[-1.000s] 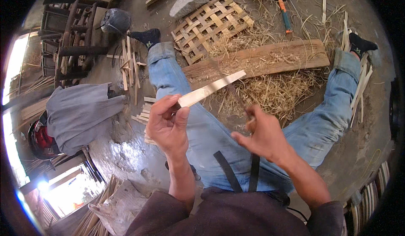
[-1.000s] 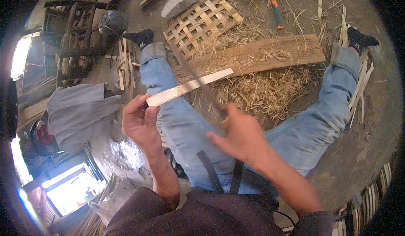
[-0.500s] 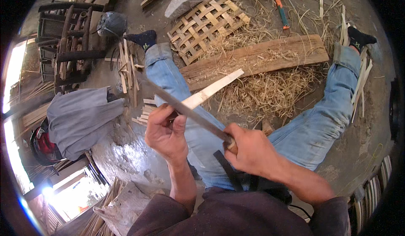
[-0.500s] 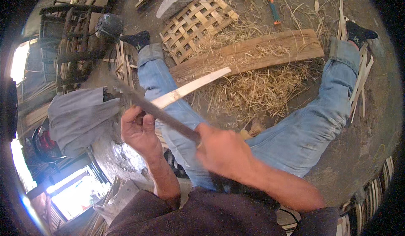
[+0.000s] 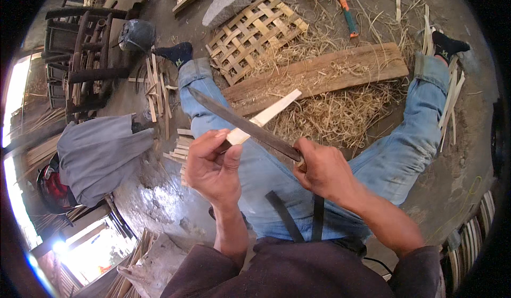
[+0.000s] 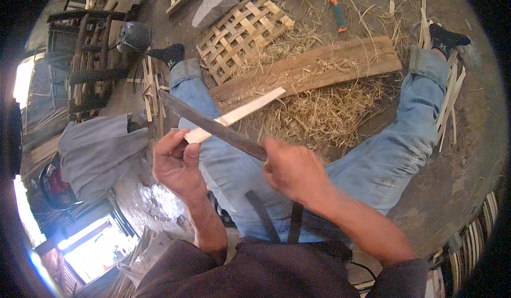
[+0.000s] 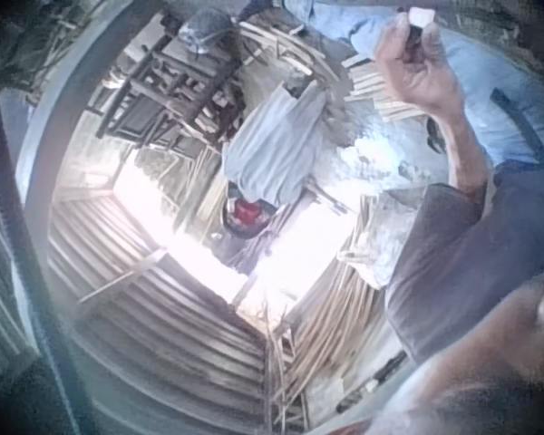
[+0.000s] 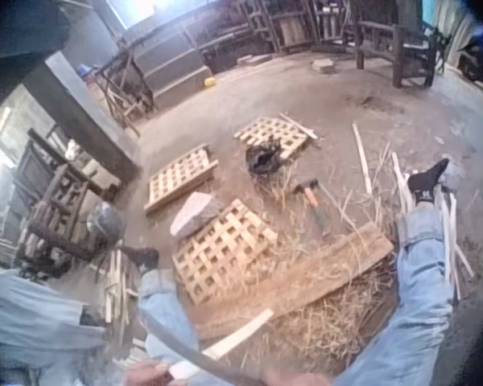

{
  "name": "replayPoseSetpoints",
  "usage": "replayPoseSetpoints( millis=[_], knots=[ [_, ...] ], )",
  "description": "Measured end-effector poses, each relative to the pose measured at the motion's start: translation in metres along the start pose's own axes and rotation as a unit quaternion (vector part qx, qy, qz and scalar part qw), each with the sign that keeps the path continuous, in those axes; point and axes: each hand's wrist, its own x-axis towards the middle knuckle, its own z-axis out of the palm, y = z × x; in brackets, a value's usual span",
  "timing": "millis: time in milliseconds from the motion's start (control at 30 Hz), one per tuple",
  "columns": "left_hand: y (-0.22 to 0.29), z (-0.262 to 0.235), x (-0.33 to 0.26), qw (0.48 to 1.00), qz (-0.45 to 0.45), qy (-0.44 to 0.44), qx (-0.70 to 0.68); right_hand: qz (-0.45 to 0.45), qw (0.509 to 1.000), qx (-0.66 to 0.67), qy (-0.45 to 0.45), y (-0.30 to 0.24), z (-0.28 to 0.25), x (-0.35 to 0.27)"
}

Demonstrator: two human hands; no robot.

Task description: The person sits on the floor and uses a curved knife to shave thin strips from a narrow wooden stick. They repeatedly draw the blade along the stick to remove shavings, occasionally pausing to inspect the edges and adjust their grip.

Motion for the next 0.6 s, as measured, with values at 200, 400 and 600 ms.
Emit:
replayPoseSetpoints(
  millis=[200, 400, 600],
  knots=[
    [0.004, -0.001, -0.001, 1.0, -0.014, -0.008, -0.002, 0.014, 1.0, -0.024, 0.005, -0.001, 0.004, -0.006],
    [0.004, 0.0, -0.003, 1.0, -0.01, -0.007, -0.008, 0.031, 0.999, -0.004, -0.011, -0.003, 0.004, -0.009],
    [0.001, -0.001, -0.003, 1.0, -0.01, -0.007, 0.008, 0.013, 1.0, -0.023, 0.012, 0.006, 0.008, -0.005]
  ],
)
